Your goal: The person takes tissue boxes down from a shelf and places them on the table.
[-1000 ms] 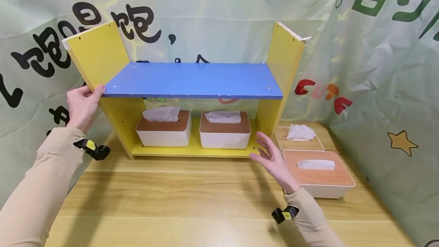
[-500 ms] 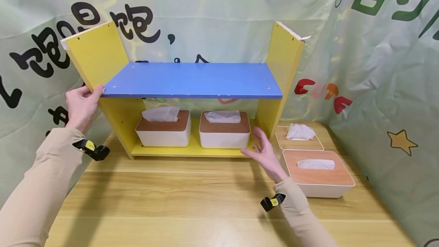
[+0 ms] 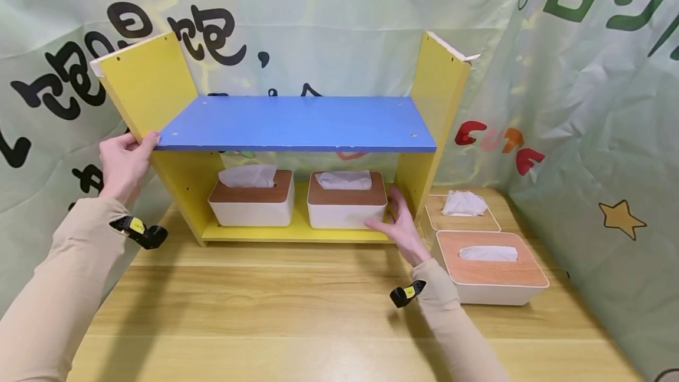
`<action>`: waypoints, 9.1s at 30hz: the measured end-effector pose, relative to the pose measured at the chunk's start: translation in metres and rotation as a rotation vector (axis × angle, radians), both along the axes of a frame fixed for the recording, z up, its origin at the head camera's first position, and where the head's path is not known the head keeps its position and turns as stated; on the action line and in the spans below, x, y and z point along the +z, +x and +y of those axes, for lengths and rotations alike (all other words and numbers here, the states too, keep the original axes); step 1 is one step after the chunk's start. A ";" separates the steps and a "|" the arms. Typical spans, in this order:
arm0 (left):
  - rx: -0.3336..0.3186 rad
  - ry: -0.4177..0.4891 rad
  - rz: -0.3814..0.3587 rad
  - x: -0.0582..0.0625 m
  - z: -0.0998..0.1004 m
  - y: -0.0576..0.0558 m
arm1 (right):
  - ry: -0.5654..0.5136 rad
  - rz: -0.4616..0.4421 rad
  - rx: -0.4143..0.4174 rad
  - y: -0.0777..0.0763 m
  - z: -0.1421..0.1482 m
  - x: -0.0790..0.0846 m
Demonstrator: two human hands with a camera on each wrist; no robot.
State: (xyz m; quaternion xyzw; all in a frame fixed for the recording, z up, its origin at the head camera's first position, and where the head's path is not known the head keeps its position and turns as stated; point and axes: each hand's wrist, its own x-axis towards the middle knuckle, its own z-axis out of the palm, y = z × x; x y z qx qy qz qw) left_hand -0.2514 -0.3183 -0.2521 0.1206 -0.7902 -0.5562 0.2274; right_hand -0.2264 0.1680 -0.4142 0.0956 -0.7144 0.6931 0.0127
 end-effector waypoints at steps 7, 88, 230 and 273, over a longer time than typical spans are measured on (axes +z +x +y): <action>0.009 -0.010 -0.012 0.000 0.000 0.000 | 0.010 0.015 -0.014 -0.015 -0.002 -0.007; 0.001 0.022 0.011 -0.001 0.001 0.000 | -0.005 -0.085 0.131 -0.069 0.005 -0.027; -0.018 0.054 0.030 0.000 0.002 0.000 | -0.122 0.029 0.080 0.006 -0.004 0.000; -0.014 0.040 0.020 0.000 0.002 0.000 | -0.095 0.163 0.177 0.058 0.022 -0.031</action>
